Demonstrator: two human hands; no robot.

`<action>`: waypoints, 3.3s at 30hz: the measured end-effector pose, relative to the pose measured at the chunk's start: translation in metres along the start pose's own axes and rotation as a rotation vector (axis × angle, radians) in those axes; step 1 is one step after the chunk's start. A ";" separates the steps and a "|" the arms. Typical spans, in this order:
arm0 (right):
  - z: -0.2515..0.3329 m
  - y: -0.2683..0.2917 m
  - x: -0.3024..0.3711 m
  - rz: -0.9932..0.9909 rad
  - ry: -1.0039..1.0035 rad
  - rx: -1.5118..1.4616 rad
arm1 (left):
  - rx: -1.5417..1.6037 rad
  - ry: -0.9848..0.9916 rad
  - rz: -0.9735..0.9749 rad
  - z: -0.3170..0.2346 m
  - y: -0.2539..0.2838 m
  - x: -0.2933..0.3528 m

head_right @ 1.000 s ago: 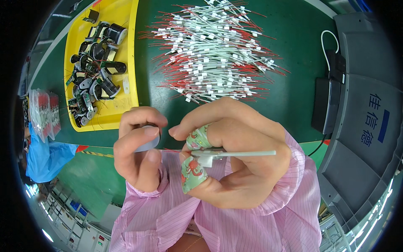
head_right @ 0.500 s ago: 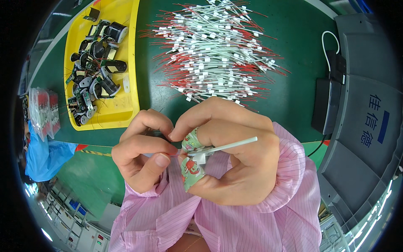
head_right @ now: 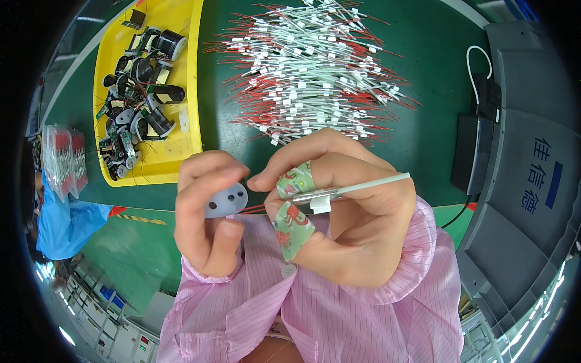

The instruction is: The person assembles small electronic or plastic components with wire leads by hand at a manufacturing workbench.

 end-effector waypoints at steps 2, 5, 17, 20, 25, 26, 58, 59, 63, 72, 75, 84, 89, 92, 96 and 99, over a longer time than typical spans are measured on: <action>0.000 -0.002 0.000 0.037 0.004 0.054 | -0.059 -0.012 -0.024 -0.004 -0.004 0.003; 0.001 -0.005 0.002 -0.007 0.034 0.063 | -0.183 -0.059 -0.071 -0.004 -0.007 0.007; 0.004 -0.008 0.000 0.011 0.170 0.248 | -0.317 -0.197 -0.139 -0.002 -0.011 0.012; 0.005 -0.006 -0.001 0.032 0.148 0.308 | -0.290 -0.203 -0.186 -0.001 -0.011 0.010; 0.006 -0.006 -0.002 0.003 0.147 0.337 | -0.290 -0.186 -0.141 -0.001 -0.011 0.011; 0.006 -0.008 -0.001 0.003 0.147 0.337 | -0.286 -0.182 -0.140 -0.001 -0.011 0.012; 0.011 -0.028 0.002 -0.044 0.493 0.763 | -0.307 -0.204 -0.126 0.001 -0.014 0.012; 0.013 -0.026 0.002 -0.049 0.494 0.768 | -0.310 -0.204 -0.123 0.001 -0.014 0.012; 0.012 -0.024 0.000 0.001 0.459 0.784 | -0.334 -0.207 -0.138 0.002 -0.014 0.012; 0.009 -0.022 0.000 0.077 0.541 0.807 | -0.274 -0.228 -0.147 0.004 -0.015 0.012; 0.009 -0.020 -0.005 0.104 0.510 0.812 | -0.241 -0.230 -0.206 0.005 -0.019 0.013; 0.021 -0.014 0.001 0.176 0.203 0.609 | -0.347 -0.201 -0.156 0.003 -0.006 0.007; 0.018 -0.015 0.000 0.088 0.305 0.846 | -0.300 -0.162 -0.095 0.004 -0.001 0.005; 0.020 -0.014 0.002 0.150 0.271 0.986 | -0.310 -0.202 -0.067 0.008 0.000 0.006; 0.014 -0.011 0.002 0.117 0.409 0.920 | -0.156 -0.114 0.004 0.011 0.000 0.013; 0.018 -0.011 0.003 0.177 0.381 0.933 | -0.043 -0.073 0.005 0.010 -0.001 0.016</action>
Point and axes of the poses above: each hand's wrist, its own x-axis away from the middle knuckle, its own y-axis out of the back of the hand, z = x × y, the point moved 2 cm from there along -x, towards the middle knuckle, and after that the axes turned 8 degrees about -x, right-handed, at the moved point
